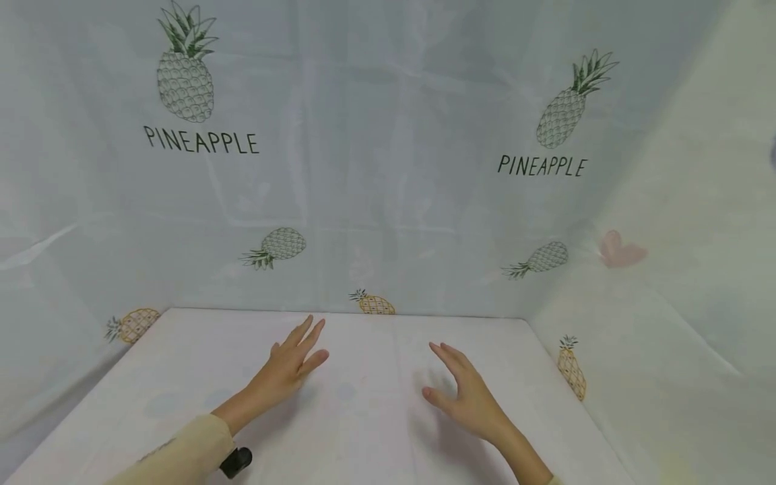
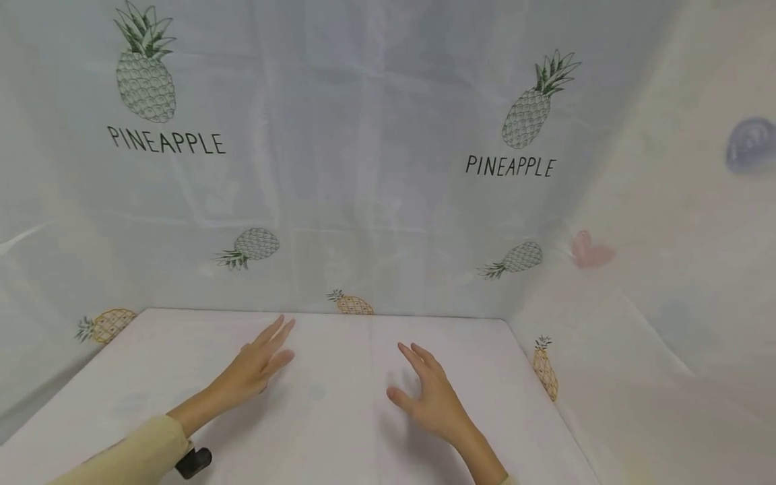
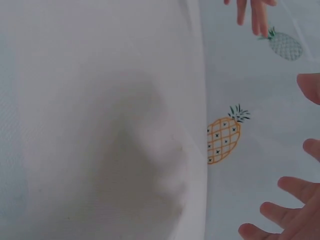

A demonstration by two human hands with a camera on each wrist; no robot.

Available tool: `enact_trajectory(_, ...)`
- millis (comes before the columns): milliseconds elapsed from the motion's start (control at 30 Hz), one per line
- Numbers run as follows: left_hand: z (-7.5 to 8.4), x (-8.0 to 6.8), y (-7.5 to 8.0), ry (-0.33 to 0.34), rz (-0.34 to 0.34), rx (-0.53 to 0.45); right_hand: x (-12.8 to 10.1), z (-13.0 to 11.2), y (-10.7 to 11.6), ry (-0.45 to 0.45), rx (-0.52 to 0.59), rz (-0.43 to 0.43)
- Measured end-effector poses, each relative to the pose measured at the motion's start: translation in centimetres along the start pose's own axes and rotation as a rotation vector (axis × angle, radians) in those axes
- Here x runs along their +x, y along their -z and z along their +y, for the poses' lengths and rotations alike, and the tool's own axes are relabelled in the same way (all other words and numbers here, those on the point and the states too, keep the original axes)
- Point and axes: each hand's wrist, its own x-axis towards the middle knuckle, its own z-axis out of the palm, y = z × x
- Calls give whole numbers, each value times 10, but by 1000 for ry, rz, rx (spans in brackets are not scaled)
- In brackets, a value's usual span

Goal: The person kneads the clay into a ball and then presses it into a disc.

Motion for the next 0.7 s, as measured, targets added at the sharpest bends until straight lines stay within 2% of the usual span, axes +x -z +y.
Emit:
enact_trajectory(133,-3,-2,1,61,-44,73,-2,-1,-5,3,15,-10)
enact_trajectory(267,-5,-3,-1,66,-65,166,-3,-2,-8,-13,35,-24)
enact_trajectory(533,-5,-4,-14,119,-68,302,-4,-3,-13,2,72,-42)
enact_trajectory(700,-6,-9,-21,113,-65,357,-4,-3,-16,9,81,-33)
